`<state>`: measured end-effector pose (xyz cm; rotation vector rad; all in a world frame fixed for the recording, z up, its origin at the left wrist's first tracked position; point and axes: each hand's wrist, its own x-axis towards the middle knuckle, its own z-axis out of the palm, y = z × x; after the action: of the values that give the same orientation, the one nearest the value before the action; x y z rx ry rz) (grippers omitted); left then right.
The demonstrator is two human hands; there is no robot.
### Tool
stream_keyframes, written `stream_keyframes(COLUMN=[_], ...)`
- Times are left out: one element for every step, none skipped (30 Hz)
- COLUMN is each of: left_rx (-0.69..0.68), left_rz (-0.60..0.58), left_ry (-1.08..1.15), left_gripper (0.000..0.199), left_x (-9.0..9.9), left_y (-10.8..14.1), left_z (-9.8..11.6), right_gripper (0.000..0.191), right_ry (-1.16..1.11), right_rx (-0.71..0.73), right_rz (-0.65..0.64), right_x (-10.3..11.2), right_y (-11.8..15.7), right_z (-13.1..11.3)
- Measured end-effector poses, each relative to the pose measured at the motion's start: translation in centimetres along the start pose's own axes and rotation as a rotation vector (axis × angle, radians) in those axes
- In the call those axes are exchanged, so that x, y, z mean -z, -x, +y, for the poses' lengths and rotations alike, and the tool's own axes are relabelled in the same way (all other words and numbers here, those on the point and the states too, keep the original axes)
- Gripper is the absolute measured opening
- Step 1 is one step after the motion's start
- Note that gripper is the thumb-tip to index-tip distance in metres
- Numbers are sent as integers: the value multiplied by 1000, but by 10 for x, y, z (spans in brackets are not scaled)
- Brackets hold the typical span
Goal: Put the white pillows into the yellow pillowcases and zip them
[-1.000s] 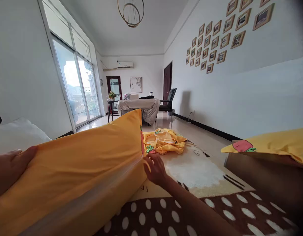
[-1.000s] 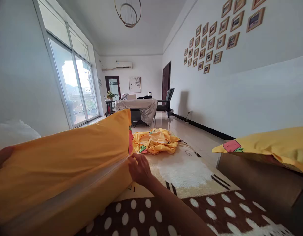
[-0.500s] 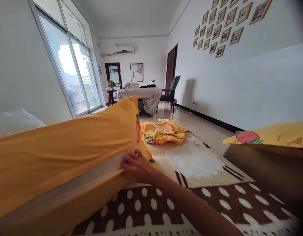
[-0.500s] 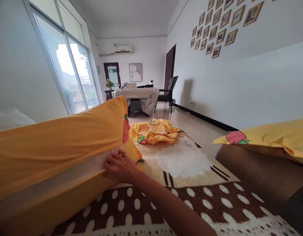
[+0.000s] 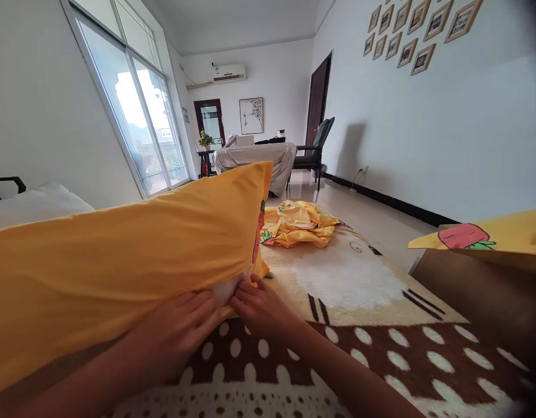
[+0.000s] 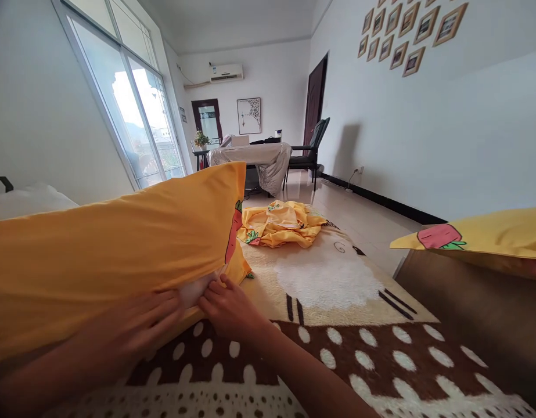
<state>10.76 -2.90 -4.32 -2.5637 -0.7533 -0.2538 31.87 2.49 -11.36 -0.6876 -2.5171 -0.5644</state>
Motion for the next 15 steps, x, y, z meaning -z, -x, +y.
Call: stream_keyframes(left_rx=[-32, -50, -24, -43, -65, -88, -117, -136, -146, -150, -151, -151, -150, -132, -97], left_rz=[-39, -82, -126, -153, -172, -188, -205, -223, -242, -259, -270, -275, -277, -279, -281], left_ry=[-18, -57, -97, -165, -222, -249, -268, -271, -267, -267, -269, -270, -266, -254, -236], left_gripper=[24, 21, 17, 17, 19, 21, 22, 24, 24, 24, 25, 28, 32, 37, 42], left_x=[-10, -22, -34, -46, -56, -65, -71, -75, -78, -79, -80, -80, -81, -82, -83], left_y=[-15, -31, -46, -60, -71, -79, -83, -84, -84, -82, -79, -77, -75, -74, -73], left_z=[4, 7, 10, 13, 15, 17, 18, 19, 20, 19, 19, 19, 18, 17, 16], right_gripper=[8, 7, 7, 8, 9, 11, 13, 15, 16, 17, 18, 19, 19, 19, 19], right_ry=[-3, 4, 16, 26, 29, 27, 22, 18, 18, 23, 29, 34, 35, 32, 25], right_rx=[-1, -5, -15, -28, -48, -74, -100, -120, -130, -129, -120, -104, -88, -76, -71], right_rz=[-34, -78, -127, -179, -230, -275, -313, -347, -378, -404, -428, -445, -454, -456, -454], right_x=[-1, -2, -5, -8, -12, -16, -19, -21, -21, -21, -19, -16, -13, -9, -6], right_y=[1, 2, 4, 6, 8, 9, 11, 12, 13, 14, 14, 14, 15, 15, 15], right_z=[0, 0, 1, 2, 2, 3, 3, 4, 4, 5, 6, 7, 9, 10, 11])
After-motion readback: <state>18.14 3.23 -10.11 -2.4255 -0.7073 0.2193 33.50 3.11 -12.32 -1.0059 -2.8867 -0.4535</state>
